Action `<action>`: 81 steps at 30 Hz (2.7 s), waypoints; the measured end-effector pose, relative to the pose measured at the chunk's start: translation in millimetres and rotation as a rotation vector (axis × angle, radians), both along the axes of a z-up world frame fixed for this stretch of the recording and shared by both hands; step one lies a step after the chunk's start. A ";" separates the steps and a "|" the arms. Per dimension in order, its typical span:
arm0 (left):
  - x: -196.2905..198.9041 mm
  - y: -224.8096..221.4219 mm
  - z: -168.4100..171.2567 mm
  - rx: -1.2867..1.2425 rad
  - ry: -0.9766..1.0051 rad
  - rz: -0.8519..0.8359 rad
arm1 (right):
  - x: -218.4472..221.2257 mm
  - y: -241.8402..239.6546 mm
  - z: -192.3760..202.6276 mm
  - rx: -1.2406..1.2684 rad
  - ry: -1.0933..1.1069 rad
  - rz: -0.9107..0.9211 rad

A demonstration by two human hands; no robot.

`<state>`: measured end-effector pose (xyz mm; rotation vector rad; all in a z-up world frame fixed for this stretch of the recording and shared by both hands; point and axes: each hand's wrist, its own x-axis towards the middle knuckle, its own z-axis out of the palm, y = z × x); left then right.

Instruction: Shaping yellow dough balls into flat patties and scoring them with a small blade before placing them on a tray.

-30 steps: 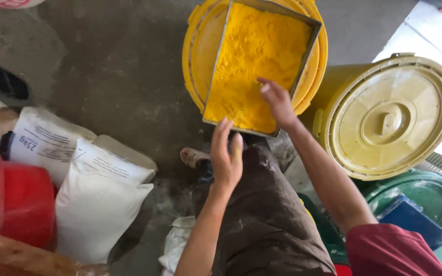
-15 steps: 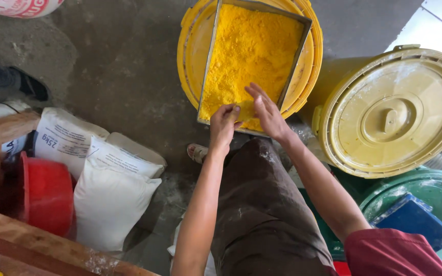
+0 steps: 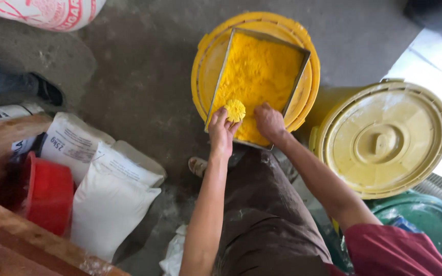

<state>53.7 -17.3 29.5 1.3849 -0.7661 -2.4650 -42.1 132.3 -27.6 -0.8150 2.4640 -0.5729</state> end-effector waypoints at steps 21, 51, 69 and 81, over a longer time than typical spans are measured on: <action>-5.5 12.9 37.6 -0.033 0.154 -0.102 | 1.0 -11.7 191.0 -0.545 -0.302 -0.374; -30.6 24.1 110.0 -0.572 0.126 -0.400 | -22.8 2.9 148.6 -0.602 -0.383 -0.394; -15.9 13.0 120.7 -0.345 0.040 -0.407 | -18.0 5.4 135.5 -0.743 -0.945 -0.433; -3.7 18.4 132.3 -0.339 -0.063 -0.380 | -13.1 15.3 146.7 -0.658 -0.770 -0.268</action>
